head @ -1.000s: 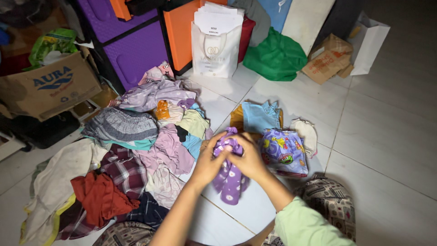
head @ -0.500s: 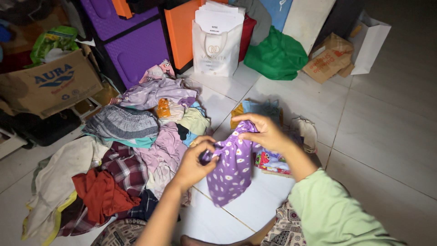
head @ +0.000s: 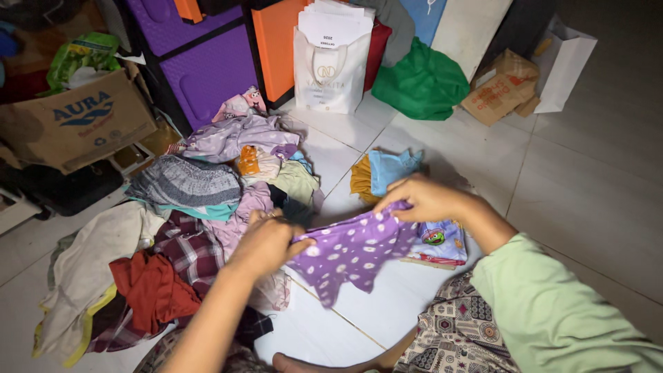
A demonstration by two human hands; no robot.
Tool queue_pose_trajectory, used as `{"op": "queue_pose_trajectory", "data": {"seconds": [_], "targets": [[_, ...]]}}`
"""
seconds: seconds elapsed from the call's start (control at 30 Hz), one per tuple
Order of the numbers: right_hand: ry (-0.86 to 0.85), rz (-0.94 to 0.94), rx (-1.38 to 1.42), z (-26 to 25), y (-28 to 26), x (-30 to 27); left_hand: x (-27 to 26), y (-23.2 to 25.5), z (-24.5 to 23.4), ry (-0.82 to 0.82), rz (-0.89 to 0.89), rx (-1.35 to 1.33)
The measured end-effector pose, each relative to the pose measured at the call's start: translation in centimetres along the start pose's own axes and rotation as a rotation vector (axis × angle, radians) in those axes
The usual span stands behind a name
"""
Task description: The person sits on the floor and folds various pieces of clothing, including shirts, shorts, and underwear, into neat stacks. They handle each item individually, smoothing and aligning them before placing them in a pile.
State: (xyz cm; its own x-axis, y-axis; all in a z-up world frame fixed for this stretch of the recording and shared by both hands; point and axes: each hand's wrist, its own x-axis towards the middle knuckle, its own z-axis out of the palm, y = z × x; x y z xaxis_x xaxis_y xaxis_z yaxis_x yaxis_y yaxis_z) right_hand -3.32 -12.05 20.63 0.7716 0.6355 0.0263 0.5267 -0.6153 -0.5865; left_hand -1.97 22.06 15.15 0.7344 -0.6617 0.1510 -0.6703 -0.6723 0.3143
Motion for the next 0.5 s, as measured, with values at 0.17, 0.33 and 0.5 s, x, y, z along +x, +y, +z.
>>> {"op": "queue_pose_trajectory", "data": {"seconds": [0.17,0.33,0.5], "targets": [[0.096,0.002,-0.151,1.7,1.0,0.4,-0.5,0.6,-2.5,0.004,-0.125,0.185],[0.480,0.038,0.201,3.7,3.6,1.0,-0.8,0.5,-3.1,0.205,-0.159,0.032],[0.528,0.036,0.564,6.2,5.3,2.6,-0.5,0.6,-2.2,0.283,-0.250,0.190]]}}
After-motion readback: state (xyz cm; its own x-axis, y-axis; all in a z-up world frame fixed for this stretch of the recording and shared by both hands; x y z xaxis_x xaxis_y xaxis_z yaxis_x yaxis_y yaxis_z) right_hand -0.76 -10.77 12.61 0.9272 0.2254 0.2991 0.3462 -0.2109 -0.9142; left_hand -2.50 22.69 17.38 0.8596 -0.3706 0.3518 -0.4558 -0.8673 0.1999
